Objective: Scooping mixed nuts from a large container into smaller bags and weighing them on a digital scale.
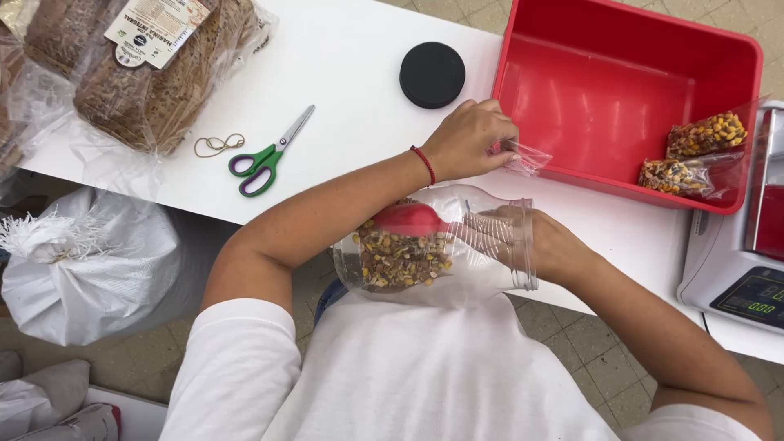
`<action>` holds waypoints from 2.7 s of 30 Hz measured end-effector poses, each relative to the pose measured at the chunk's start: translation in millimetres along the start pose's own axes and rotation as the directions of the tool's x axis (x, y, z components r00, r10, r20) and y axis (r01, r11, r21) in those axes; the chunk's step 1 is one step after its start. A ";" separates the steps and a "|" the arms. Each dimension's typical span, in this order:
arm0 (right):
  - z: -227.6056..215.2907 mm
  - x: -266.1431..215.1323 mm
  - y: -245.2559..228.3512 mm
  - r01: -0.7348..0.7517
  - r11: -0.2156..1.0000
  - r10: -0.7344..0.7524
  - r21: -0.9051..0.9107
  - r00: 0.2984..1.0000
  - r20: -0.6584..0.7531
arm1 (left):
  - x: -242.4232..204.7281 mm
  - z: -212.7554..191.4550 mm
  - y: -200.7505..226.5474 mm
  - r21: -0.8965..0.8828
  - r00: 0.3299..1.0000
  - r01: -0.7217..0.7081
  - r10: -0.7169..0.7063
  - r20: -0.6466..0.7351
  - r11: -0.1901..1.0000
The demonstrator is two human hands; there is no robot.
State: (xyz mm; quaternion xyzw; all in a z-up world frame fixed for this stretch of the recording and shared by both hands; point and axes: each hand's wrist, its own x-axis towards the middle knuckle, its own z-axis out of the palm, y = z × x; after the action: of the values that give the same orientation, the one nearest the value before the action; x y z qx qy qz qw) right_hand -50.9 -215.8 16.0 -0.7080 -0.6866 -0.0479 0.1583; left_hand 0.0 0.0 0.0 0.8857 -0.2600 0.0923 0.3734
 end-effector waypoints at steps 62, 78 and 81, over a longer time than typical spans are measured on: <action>-47.8 15.1 43.3 0.022 0.248 0.968 0.968 0.031 -0.249 | -30.3 -65.9 27.9 -0.357 0.996 -0.034 0.004 -0.084 0.934; -121.2 142.4 24.4 -0.509 0.695 0.648 0.508 0.750 -0.135 | -35.3 -81.3 41.0 0.002 0.788 -0.002 0.003 -0.616 1.000; -122.3 159.1 33.5 -0.403 0.730 0.551 0.552 0.825 -0.127 | -38.0 -78.7 32.0 0.017 0.760 0.034 -0.015 -0.650 0.999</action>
State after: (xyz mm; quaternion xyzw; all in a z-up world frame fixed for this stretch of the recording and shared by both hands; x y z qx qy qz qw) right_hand 8.8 -99.2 171.7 -0.7808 -0.4373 0.0746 0.4399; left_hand -46.7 51.9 61.4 0.8074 -0.1017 0.3918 0.4293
